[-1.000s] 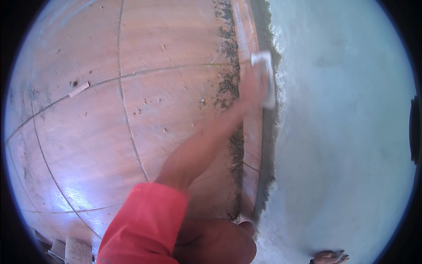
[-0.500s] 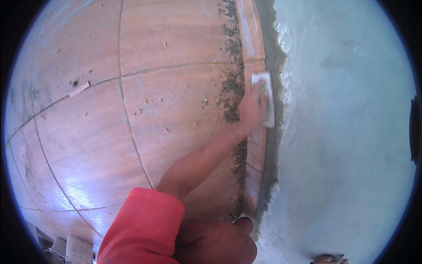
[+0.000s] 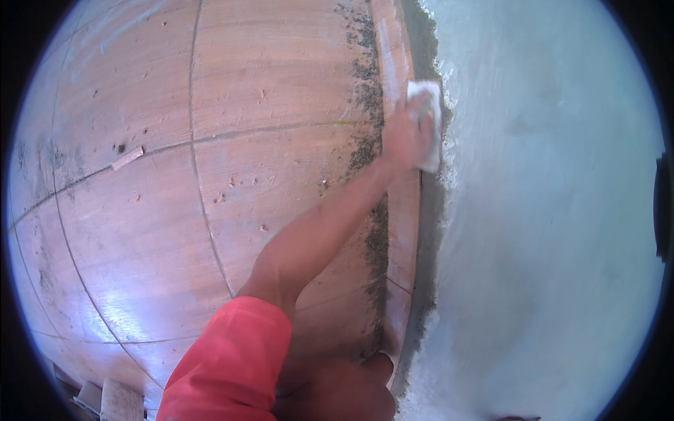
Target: The person applies grout along the base of a tiled wall using a grout float and a trowel, smoothing the surface. They then walk across the room and sweep the tiled floor with a broom.
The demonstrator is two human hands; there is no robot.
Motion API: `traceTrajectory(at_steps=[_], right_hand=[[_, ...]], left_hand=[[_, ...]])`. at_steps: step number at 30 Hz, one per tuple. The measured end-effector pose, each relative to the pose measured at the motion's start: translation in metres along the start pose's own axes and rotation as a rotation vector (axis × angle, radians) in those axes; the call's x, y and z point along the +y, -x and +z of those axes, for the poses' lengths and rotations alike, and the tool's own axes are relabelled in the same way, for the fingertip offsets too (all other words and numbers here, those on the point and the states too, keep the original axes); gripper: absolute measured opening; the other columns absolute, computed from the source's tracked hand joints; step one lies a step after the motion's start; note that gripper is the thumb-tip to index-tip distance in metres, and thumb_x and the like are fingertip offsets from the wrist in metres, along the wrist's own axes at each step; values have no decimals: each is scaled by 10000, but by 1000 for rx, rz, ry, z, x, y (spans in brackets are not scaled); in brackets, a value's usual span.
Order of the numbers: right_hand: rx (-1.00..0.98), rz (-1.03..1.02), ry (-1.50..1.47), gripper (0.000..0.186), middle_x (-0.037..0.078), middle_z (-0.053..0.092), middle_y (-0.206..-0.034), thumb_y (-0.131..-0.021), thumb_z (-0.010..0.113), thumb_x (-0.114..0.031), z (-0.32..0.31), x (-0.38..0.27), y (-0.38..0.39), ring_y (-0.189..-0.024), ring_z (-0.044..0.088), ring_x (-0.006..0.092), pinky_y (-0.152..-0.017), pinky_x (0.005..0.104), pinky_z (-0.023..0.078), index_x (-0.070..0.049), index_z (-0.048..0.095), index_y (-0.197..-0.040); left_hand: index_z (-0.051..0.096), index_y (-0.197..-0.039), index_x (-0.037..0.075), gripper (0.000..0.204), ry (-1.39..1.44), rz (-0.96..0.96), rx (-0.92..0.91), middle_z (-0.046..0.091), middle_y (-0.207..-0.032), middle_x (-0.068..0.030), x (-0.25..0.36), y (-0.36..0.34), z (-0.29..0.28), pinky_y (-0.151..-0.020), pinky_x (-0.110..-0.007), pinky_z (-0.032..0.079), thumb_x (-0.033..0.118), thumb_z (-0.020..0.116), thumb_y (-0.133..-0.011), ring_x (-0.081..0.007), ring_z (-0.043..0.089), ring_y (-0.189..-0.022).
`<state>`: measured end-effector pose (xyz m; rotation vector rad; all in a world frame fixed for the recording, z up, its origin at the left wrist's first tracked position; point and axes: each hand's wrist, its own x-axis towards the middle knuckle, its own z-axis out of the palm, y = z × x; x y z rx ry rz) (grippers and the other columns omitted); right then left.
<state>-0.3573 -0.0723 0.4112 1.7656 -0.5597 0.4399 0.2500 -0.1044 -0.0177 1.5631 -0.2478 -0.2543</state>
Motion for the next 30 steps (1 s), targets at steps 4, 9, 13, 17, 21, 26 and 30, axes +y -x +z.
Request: traceTrajectory(at_steps=[4, 9, 13, 17, 21, 26, 30], right_hand=[[-23, -5, -13, 521, 314, 275, -1341, -957, 346, -312, 10, 4, 1, -1237, 293, 452, -1004, 583, 270, 115, 336, -1256], [-21, -139, 44, 514, 318, 295, -1324, -953, 355, -293, 1, -10, -12, -1233, 294, 459, -1002, 587, 273, 123, 328, -1253], [-42, -54, 49, 539, 314, 246, -1351, -942, 381, -296, -8, -8, -10, -1249, 266, 453, -1013, 565, 268, 127, 301, -1268], [-84, 119, 64, 568, 316, 193, -1372, -938, 389, -316, -12, -16, -12, -1261, 242, 449, -1016, 547, 269, 129, 285, -1275], [-57, 102, 112, 572, 323, 211, -1365, -943, 370, -340, 2, -16, -12, -1255, 250, 461, -1001, 568, 267, 121, 299, -1274], [-19, -5, 174, 553, 331, 254, -1346, -952, 346, -346, 0, -4, -11, -1243, 272, 477, -982, 602, 261, 111, 330, -1263], [16, -24, 157, 522, 337, 277, -1331, -960, 329, -329, 4, -8, -12, -1234, 287, 484, -971, 621, 255, 109, 362, -1243]], left_hand=[[518, -1172, 157, 327, 74, -121, -55, 541, -1060, -189, -8, -99, -33, -856, -408, 454, 218, 470, -854, -332, 565, -952], [509, -1191, 102, 359, 42, -25, -78, 577, -1058, -193, -6, -86, -27, -855, -384, 460, 200, 466, -848, -313, 586, -926], [492, -1220, 29, 387, 46, 140, -28, 547, -1124, -199, -2, 46, 6, -903, -368, 424, 179, 444, -866, -289, 517, -1064], [509, -1221, 56, 368, 132, 50, -173, 524, -1192, -172, 9, 41, -2, -940, -371, 395, 189, 427, -888, -290, 494, -1107], [530, -1182, 131, 351, 22, 73, 15, 558, -1033, -213, 9, -84, -14, -833, -403, 463, 178, 476, -838, -333, 582, -911], [557, -960, 79, 222, -212, 279, 25, 572, -906, -181, -20, -170, -20, -748, -388, 446, 166, 503, -763, -295, 574, -817], [584, -1127, 94, 327, 98, 70, 48, 570, -1136, -165, -30, -71, -19, -946, -369, 401, 196, 489, -831, -309, 523, -1075]])
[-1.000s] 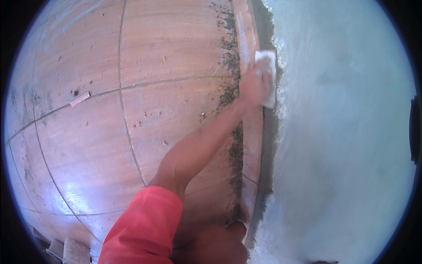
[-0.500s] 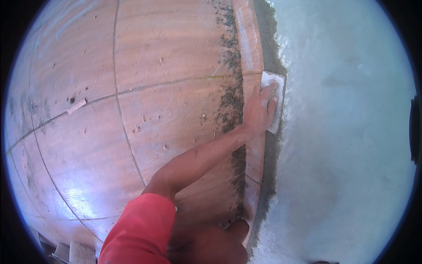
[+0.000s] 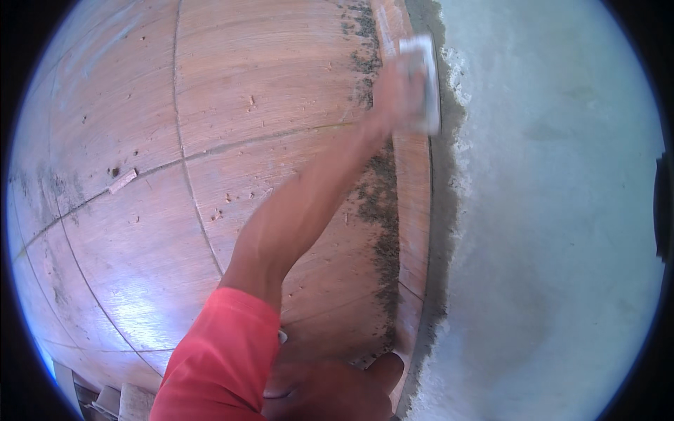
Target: The person applies grout along the base of a tiled wall using a grout float and a trowel, smoothing the surface. They then walk across the room and sweep the tiled floor with a broom.
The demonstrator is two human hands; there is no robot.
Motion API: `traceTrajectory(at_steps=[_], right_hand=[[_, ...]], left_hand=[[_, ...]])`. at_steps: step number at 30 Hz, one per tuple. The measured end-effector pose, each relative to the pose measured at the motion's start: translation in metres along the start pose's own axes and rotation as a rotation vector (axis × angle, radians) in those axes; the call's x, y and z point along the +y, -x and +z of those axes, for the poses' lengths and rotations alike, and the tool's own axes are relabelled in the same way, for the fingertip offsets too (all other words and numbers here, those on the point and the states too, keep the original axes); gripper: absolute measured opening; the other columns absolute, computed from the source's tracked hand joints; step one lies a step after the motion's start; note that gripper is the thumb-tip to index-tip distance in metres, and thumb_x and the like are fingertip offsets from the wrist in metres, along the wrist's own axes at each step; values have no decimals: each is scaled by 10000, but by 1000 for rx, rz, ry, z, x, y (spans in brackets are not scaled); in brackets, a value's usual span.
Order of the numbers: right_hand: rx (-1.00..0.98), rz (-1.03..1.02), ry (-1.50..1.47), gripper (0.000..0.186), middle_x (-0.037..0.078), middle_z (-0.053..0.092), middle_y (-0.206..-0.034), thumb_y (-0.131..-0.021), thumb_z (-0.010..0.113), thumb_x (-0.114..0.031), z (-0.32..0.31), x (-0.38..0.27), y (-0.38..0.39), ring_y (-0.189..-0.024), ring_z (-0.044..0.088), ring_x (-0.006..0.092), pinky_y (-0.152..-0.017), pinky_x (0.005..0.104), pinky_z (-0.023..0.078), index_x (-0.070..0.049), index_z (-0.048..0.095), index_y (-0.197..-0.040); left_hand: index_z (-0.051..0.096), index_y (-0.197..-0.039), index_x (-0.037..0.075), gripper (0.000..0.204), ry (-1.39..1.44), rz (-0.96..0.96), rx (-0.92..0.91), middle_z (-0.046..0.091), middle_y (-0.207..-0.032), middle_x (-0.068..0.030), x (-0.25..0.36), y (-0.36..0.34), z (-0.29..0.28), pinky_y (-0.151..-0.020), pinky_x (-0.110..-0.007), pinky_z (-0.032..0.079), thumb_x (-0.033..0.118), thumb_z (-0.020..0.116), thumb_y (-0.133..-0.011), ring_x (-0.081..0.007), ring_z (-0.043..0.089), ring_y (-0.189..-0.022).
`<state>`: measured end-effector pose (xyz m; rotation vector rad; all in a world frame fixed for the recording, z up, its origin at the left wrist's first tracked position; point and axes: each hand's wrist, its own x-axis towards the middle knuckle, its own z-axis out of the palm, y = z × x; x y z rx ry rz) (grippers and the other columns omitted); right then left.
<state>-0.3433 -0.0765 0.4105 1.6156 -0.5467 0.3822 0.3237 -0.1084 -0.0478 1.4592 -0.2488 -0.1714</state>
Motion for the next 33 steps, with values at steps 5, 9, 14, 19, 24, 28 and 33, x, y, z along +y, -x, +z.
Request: traceTrajectory(at_steps=[5, 9, 14, 19, 24, 28, 33], right_hand=[[19, 38, -10, 495, 335, 286, -1324, -963, 330, -302, -7, 0, -3, -1231, 293, 479, -973, 614, 261, 117, 376, -1224], [-20, 107, -61, 508, 341, 276, -1325, -958, 346, -303, 1, -7, -3, -1233, 292, 474, -974, 610, 272, 129, 361, -1225], [-159, -105, 60, 641, 250, 142, -1434, -938, 290, -459, 7, 54, 36, -1317, 136, 427, -1036, 614, 121, 12, 227, -1368], [-373, 102, 329, 687, 213, 85, -1464, -927, 232, -514, 14, 78, 71, -1339, 69, 406, -1051, 602, 45, -30, 149, -1408], [-218, 156, 77, 680, 243, 126, -1443, -936, 249, -482, 4, 13, 21, -1325, 115, 415, -1046, 598, 77, 21, 163, -1387], [-66, 178, -24, 612, 294, 212, -1382, -950, 309, -392, -3, -10, -1, -1272, 218, 443, -1011, 594, 187, 91, 239, -1319], [-26, 225, -25, 592, 313, 223, -1365, -953, 321, -365, -5, -28, -14, -1250, 244, 464, -996, 584, 222, 106, 255, -1305]], left_hand=[[507, -1206, 43, 348, 31, -92, -203, 535, -1169, -203, 3, 124, -7, -952, -394, 378, 160, 493, -879, -339, 509, -1075], [510, -1196, 37, 336, -7, -26, -108, 549, -1138, -220, -16, 114, -4, -935, -399, 389, 153, 486, -882, -328, 521, -1065], [507, -1202, 28, 338, 102, -350, -296, 548, -1152, -222, 0, 37, -32, -939, -396, 401, 168, 460, -897, -309, 518, -1091], [538, -1175, 54, 327, -108, 93, -130, 623, -997, -197, -24, 80, -9, -839, -377, 476, 168, 480, -875, -310, 614, -903], [465, -1272, 104, 378, -55, -154, -297, 620, -891, -159, -28, 56, -16, -717, -364, 531, 209, 455, -908, -227, 620, -804], [494, -1233, 93, 364, 117, -407, -321, 618, -854, -124, -23, -31, -33, -660, -334, 534, 213, 491, -889, -190, 606, -744], [626, -946, -24, 308, 37, -265, -219, 644, -831, -155, -35, -129, -39, -637, -351, 492, 230, 515, -812, -226, 622, -731]])
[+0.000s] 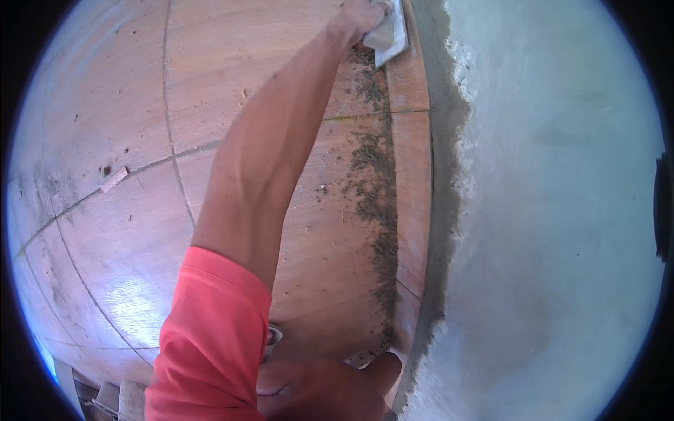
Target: The person applies grout along the base of a tiled wall using a grout float and a trowel, smoothing the surface. They then walk across the room and sweep the tiled floor with a broom.
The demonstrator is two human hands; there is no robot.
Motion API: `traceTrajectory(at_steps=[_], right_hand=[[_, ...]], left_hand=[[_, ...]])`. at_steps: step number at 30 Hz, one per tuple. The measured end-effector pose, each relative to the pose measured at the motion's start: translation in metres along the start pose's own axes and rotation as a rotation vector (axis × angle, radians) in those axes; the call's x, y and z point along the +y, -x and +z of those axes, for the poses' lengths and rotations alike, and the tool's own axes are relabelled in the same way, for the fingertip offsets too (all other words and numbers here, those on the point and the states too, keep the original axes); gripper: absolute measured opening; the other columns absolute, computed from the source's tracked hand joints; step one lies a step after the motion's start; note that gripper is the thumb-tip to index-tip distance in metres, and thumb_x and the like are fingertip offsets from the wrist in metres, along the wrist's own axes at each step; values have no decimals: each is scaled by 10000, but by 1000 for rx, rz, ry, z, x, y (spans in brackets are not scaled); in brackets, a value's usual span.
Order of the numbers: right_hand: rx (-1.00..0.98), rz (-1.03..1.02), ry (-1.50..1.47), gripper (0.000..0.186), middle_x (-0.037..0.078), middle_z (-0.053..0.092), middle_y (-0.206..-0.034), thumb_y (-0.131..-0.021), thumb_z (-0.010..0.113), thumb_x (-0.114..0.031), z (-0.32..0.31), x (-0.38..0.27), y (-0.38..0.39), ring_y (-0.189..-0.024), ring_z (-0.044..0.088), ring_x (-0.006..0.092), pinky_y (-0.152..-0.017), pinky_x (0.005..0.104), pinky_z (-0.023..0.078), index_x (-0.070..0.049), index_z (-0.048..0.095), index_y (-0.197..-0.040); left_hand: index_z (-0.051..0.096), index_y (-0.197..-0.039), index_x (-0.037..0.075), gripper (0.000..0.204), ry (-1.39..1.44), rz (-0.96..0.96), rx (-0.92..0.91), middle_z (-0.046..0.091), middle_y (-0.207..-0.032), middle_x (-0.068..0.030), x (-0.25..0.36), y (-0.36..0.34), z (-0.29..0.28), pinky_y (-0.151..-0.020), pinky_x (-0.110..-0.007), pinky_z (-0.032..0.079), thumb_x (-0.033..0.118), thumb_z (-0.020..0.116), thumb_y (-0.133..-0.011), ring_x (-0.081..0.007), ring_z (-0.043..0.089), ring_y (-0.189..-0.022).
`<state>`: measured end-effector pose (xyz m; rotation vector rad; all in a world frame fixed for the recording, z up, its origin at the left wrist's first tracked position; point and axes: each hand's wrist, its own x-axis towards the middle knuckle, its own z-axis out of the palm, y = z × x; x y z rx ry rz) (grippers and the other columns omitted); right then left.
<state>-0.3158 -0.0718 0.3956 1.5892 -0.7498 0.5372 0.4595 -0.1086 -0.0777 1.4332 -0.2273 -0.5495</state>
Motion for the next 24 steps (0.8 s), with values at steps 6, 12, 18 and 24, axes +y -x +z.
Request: traceTrajectory(at_steps=[6, 12, 18, 24], right_hand=[[-146, 100, 34, 661, 299, 150, -1412, -947, 266, -448, 3, 47, 24, -1300, 125, 463, -1021, 607, 102, 52, 188, -1372], [-298, -29, 195, 758, 271, -1, -1447, -915, 215, -543, 4, 59, 27, -1328, 13, 439, -1020, 617, -2, 26, 87, -1399], [-377, 381, 24, 766, 257, 36, -1451, -914, 274, -525, 9, 63, 32, -1322, 104, 423, -1037, 604, 77, 48, 95, -1389], [-73, 19, -157, 629, 258, 180, -1400, -929, 401, -370, 8, 31, 12, -1260, 251, 397, -991, 536, 298, 66, 205, -1337]], left_hand=[[546, -1165, 35, 346, -13, 88, -80, 588, -1090, -193, -21, 46, 19, -828, -334, 491, 184, 484, -858, -253, 618, -909], [546, -1168, 28, 352, -79, 102, -31, 568, -1153, -159, -13, 193, 67, -934, -375, 421, 117, 472, -836, -317, 550, -1044], [501, -1205, 7, 364, 37, 76, -62, 538, -1159, -232, -42, 309, 100, -957, -361, 386, 133, 514, -864, -328, 523, -1085], [491, -1204, 5, 357, 3, 156, -28, 522, -1175, -234, -52, 264, 85, -951, -367, 385, 114, 504, -865, -350, 512, -1087]])
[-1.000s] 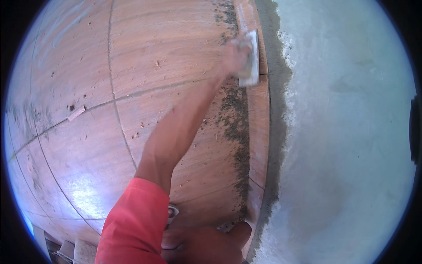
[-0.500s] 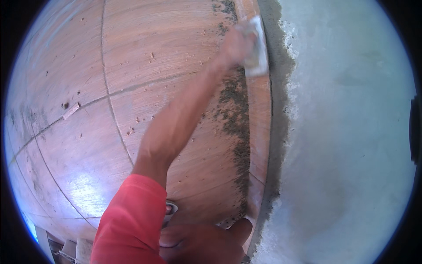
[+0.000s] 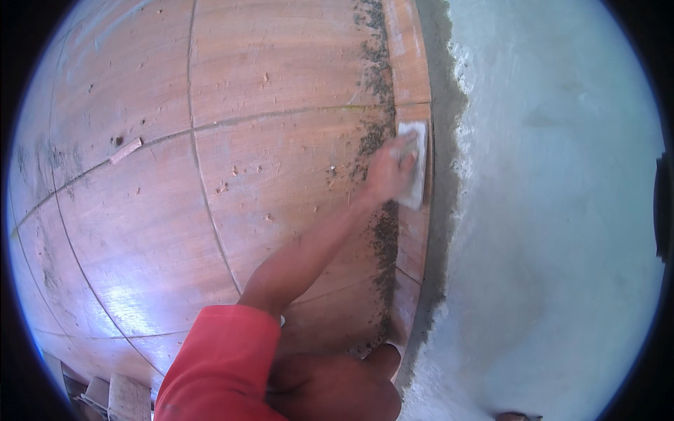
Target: The person applies grout along the base of a tiled wall using a grout float and a trowel, smoothing the surface. They then walk across the room and sweep the tiled floor with a broom.
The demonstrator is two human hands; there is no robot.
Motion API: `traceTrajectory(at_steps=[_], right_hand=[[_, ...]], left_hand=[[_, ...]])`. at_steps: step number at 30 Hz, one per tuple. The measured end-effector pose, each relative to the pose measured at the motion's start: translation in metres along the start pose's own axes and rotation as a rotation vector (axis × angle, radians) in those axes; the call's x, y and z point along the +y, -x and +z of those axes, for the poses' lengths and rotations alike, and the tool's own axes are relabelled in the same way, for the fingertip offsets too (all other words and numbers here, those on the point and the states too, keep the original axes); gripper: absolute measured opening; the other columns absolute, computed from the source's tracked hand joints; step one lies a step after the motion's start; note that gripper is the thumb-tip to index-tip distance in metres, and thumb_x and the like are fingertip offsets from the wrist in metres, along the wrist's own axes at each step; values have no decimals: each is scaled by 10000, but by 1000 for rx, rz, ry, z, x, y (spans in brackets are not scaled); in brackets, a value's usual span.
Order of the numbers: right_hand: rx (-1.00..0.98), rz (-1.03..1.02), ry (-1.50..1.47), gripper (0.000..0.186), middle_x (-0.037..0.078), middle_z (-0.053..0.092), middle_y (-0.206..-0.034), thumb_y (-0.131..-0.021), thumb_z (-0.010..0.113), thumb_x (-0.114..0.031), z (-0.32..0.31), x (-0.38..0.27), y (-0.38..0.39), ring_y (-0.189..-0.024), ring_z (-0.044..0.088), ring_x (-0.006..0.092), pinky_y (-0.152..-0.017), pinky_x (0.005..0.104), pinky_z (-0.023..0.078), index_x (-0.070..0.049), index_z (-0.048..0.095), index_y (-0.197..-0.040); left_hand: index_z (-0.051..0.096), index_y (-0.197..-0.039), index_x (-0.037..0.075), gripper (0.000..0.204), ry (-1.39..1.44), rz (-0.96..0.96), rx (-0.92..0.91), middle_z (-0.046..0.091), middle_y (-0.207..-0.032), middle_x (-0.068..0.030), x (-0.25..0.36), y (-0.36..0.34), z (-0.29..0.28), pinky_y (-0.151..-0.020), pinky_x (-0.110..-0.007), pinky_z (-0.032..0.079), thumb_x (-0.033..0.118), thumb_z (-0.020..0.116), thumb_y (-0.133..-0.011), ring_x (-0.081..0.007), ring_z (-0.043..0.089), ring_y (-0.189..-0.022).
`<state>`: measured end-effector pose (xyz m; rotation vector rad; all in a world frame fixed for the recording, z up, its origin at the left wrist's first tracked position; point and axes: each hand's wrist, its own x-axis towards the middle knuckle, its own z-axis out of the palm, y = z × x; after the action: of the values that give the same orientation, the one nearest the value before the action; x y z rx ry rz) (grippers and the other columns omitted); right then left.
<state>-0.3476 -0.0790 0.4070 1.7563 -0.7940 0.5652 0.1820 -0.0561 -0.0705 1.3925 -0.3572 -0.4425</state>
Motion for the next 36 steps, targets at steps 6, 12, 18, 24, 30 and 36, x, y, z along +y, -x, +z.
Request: traceTrajectory(at_steps=[6, 12, 18, 24, 30, 36], right_hand=[[45, -71, 35, 564, 281, 213, -1376, -942, 370, -346, -1, -15, -5, -1242, 279, 414, -978, 554, 304, 79, 266, -1299], [52, -126, 38, 537, 293, 231, -1365, -948, 357, -331, 2, -25, -9, -1232, 296, 422, -975, 559, 306, 89, 298, -1276], [91, -158, 50, 513, 304, 249, -1353, -953, 344, -316, -1, -35, -11, -1221, 314, 430, -972, 564, 308, 100, 329, -1253], [61, 73, -70, 505, 298, 246, -1360, -953, 352, -296, -6, -52, -13, -1216, 327, 418, -981, 534, 321, 107, 327, -1257], [131, -258, -28, 507, 282, 247, -1367, -947, 377, -292, -8, -65, -23, -1211, 343, 397, -976, 496, 344, 96, 319, -1269], [112, -240, 33, 478, 305, 282, -1341, -953, 371, -297, -7, -41, -14, -1230, 313, 431, -963, 556, 317, 89, 378, -1235]], left_hand=[[513, -1188, 19, 341, -68, 59, -37, 582, -1065, -237, 2, -19, -19, -902, -376, 418, 140, 514, -869, -362, 557, -1008], [544, -1171, 55, 320, -46, -166, -181, 595, -1027, -245, 15, -36, -38, -852, -381, 436, 150, 525, -866, -355, 586, -951], [559, -1156, 55, 309, -108, -191, -170, 604, -1015, -237, 18, -39, -42, -838, -358, 438, 158, 513, -869, -316, 598, -924], [562, -1159, 65, 316, -49, -278, -198, 609, -1026, -217, 16, -50, -45, -852, -354, 438, 163, 510, -863, -295, 592, -953], [551, -1189, 82, 322, 58, 137, -35, 597, -1076, -184, 61, -43, -44, -885, -345, 440, 194, 497, -892, -261, 589, -931], [513, -1216, 44, 361, 433, -195, 101, 601, -1011, -142, 75, -52, -69, -828, -318, 461, 139, 450, -873, -193, 571, -876]])
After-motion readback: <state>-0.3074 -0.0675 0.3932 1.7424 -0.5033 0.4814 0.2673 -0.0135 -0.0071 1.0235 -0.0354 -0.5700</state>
